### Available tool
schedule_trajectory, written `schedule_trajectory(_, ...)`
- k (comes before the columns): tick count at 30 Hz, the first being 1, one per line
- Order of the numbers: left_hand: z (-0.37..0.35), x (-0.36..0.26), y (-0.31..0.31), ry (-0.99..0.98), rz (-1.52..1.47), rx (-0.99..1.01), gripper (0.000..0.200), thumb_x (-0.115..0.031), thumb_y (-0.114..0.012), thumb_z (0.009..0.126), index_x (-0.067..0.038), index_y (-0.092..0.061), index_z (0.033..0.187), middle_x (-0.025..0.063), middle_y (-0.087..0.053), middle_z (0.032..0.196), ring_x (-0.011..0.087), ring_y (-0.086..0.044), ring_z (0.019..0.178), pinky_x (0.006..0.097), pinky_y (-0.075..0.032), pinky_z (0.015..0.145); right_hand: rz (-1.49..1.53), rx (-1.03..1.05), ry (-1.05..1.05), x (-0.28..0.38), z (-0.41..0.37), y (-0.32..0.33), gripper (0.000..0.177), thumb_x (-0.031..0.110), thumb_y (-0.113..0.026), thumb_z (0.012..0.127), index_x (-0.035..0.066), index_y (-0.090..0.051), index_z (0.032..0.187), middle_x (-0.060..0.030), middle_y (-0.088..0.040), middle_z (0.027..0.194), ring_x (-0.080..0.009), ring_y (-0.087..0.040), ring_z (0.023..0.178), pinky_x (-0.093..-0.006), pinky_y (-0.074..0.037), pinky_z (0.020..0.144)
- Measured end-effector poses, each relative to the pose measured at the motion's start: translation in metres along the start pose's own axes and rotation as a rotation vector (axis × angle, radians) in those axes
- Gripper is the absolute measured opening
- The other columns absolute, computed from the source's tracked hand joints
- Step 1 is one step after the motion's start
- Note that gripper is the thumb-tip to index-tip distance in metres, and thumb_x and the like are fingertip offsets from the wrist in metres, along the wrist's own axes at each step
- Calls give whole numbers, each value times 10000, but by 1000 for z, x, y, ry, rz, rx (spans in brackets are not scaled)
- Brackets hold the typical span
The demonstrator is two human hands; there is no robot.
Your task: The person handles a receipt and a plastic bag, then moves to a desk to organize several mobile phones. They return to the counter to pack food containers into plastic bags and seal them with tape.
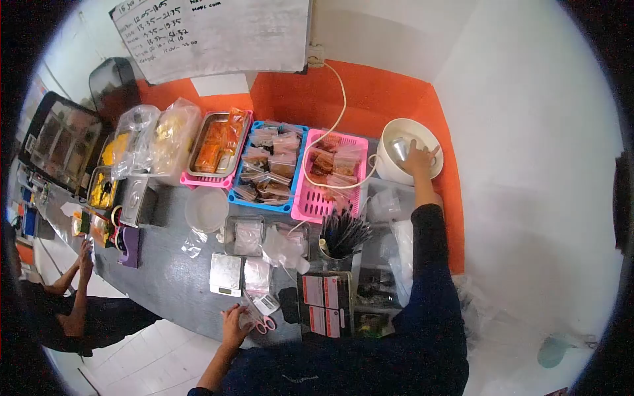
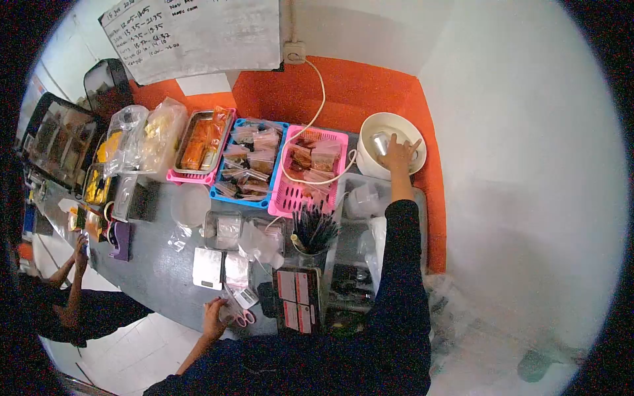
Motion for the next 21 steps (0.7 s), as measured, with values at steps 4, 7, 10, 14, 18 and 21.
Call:
schedule_trajectory(4, 0, 6, -3, 29, -12, 7, 548, -109, -737, 640, -126, -530, 1147, 75, -570, 1116, 313, -423, 1188, 587, -189, 1026, 117, -53, -75, -4, 4, 5, 824, 579, -619, 660, 97, -400, 1292, -195, -604, 1095, -376, -461, 1163, -602, 90, 1039)
schedule_trajectory(7, 0, 6, -4, 44, 19, 30, 541, -109, -734, 646, -129, -531, 1147, 69, -571, 1120, 313, -423, 1189, 593, -177, 1026, 202, 68, -39, -7, 11, 3, 782, 588, -622, 653, 137, -430, 1262, -197, -601, 1094, -357, -483, 1143, -597, 18, 1046)
schedule_trajectory(10, -1, 6, -4, 40, 10, 23, 536, -106, -731, 651, -128, -531, 1148, 69, -576, 1111, 314, -423, 1190, 593, -169, 1028, 507, 228, 32, -26, 45, -41, 738, 569, -652, 641, 160, -461, 1225, -209, -582, 1111, -334, -503, 1123, -545, -176, 1040)
schedule_trajectory(14, 0, 4, -1, 13, -33, -21, 534, -101, -728, 655, -123, -530, 1150, 61, -586, 1095, 314, -423, 1192, 596, -170, 1024, 214, 123, -43, -59, 32, -18, 698, 411, -741, 640, 147, -461, 1222, -214, -543, 1157, -342, -505, 1112, -397, -419, 924)
schedule_trajectory(18, -1, 7, -2, -8, -36, -33, 550, -97, -733, 645, -125, -528, 1155, 43, -598, 1069, 307, -422, 1197, 595, -178, 1018, 163, 208, -80, -65, 12, -18, 717, 303, -797, 599, 116, -460, 1204, -234, -524, 1160, -360, -504, 1102, -393, -426, 908)
schedule_trajectory(21, -1, 8, -3, 23, -31, -14, 563, -95, -738, 637, -129, -527, 1158, 32, -601, 1055, 305, -423, 1194, 594, -178, 1020, 604, -224, -54, -72, 32, -23, 638, 200, -795, 600, 91, -487, 1148, -247, -542, 1106, -383, -509, 1070, -411, -435, 876)
Point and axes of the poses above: each hand's wrist, its own z-axis towards the middle knuckle, its own y-axis out of the back of the hand, x = y × z, the point moved 10 cm from there along z, towards the middle knuckle
